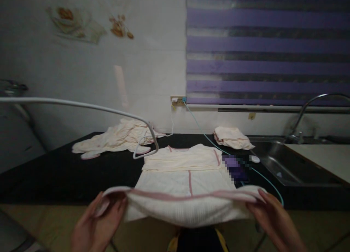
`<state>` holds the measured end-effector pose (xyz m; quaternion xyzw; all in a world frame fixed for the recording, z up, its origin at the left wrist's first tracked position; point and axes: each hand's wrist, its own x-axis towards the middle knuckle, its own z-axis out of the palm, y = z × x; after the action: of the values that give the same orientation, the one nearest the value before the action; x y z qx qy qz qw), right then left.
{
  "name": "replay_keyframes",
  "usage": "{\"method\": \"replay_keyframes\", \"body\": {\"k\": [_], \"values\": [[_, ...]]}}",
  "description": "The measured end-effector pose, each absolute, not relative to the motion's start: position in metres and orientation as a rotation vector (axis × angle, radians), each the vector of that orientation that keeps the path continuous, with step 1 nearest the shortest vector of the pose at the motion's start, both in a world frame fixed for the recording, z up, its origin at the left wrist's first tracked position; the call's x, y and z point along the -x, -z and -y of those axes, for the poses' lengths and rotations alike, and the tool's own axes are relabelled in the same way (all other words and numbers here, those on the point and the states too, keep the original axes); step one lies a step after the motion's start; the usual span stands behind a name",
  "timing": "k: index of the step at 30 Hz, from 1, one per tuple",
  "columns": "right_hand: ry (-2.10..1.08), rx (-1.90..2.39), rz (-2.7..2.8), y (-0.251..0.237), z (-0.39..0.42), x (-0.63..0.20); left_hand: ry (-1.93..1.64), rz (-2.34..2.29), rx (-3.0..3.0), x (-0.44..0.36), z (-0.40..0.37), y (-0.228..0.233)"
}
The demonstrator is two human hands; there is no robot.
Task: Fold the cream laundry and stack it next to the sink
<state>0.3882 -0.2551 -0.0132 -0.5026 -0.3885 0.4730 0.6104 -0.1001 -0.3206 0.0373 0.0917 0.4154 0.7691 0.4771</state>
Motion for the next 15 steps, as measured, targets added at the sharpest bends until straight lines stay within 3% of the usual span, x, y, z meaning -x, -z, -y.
{"method": "replay_keyframes", "body": {"k": [4,9,15], "values": [[-1.235,0.791,0.771,-0.036,0.157,-0.348,-1.858,-0.74,-0.256,0.109,0.238,-0.053],[-1.135,0.972,0.851,-0.064,0.065,-0.312,-1.807,-0.841,-0.622,0.124,0.149,-0.054],[-1.037,1.211,0.956,-0.057,0.002,-0.293,-1.696,-1.224,-0.948,0.135,0.078,-0.049]]}}
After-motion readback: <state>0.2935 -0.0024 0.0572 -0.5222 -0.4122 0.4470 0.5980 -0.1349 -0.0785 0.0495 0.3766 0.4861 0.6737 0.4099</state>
